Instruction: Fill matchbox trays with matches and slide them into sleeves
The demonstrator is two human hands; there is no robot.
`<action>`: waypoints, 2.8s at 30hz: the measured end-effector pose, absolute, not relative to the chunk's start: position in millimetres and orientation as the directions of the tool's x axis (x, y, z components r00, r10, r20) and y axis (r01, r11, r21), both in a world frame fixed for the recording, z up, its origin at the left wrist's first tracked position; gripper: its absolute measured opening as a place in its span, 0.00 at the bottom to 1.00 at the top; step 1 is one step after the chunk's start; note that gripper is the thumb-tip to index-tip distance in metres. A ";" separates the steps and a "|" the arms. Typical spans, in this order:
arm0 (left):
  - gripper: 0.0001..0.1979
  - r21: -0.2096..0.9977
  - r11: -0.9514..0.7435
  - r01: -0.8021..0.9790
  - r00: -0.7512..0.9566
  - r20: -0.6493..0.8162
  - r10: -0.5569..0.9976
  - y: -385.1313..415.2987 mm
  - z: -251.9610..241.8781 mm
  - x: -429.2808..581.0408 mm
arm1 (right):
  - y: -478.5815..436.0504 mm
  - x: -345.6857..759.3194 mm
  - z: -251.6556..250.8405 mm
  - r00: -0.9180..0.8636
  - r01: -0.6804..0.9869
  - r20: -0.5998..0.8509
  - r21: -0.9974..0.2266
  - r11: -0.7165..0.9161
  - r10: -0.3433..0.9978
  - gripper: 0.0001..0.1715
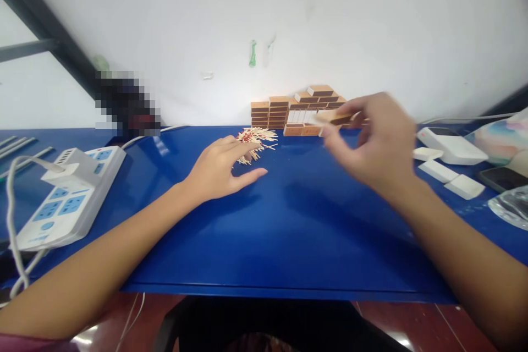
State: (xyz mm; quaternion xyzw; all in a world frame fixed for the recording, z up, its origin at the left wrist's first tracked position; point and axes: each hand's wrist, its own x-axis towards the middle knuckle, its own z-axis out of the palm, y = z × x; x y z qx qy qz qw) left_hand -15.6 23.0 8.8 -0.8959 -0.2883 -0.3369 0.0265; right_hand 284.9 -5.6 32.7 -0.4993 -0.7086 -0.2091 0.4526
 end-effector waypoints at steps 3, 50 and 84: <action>0.29 0.339 -0.810 0.479 0.573 0.579 0.581 12.0 6.9 -5.7 | -21.7 246.0 17.5 -0.291 0.828 0.774 -0.090 0.553 0.563 0.13; 0.17 0.228 -0.794 0.564 0.745 0.274 0.608 18.8 3.1 -15.4 | 63.6 174.3 8.5 -0.331 0.858 0.147 -0.365 0.362 0.932 0.15; 0.20 0.277 -0.751 0.599 0.693 0.291 0.660 22.4 -2.5 -16.0 | 38.1 290.7 7.2 -0.490 0.818 0.052 -0.318 0.480 0.870 0.12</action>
